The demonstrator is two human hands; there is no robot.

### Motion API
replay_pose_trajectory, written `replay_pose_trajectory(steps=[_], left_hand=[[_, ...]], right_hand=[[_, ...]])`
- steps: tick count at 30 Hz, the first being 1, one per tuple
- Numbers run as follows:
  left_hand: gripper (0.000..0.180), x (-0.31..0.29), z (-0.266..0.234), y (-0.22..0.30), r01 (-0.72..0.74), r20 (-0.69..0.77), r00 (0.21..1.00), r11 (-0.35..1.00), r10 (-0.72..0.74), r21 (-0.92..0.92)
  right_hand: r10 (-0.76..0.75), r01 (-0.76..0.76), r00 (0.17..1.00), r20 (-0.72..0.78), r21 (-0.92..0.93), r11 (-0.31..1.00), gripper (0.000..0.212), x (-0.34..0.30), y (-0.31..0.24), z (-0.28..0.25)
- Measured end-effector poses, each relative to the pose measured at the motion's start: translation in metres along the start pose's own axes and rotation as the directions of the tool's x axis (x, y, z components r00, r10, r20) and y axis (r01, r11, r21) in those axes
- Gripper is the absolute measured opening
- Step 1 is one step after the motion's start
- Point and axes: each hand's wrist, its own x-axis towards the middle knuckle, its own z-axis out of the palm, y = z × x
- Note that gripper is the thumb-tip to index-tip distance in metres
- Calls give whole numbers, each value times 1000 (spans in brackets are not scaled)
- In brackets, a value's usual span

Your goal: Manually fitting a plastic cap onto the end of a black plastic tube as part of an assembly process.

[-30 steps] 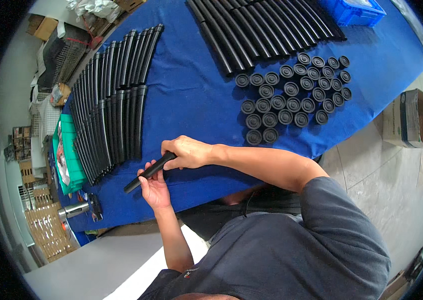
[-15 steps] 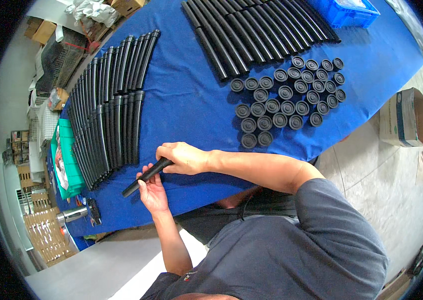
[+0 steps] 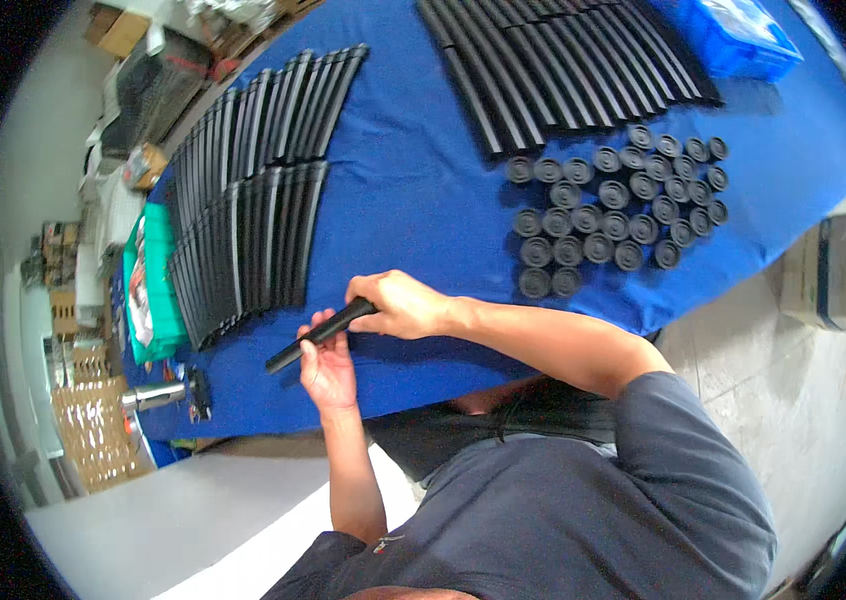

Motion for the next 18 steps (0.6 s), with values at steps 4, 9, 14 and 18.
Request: replay_pose_trajectory(steps=[4,9,14,18], left_hand=[[28,4,6,-7,26,-46,999,999,-25,20],[23,3,7,-9,29,-20,999,999,-30,-45],[21,2,13,-7,29,-27,999,1000,-28,9],[22,3,10,-6,18,33,999,1000,-18,5]], right_hand=[[-151,147,988,-37,-96,984,30,-4,3,-1],[-54,53,998,-43,-36,998,32,-2,-13,-9],[273,-291,955,114,196,936,27,-1,-14,-9],[286,-305,948,140,149,941,27,3,-19,-12]])
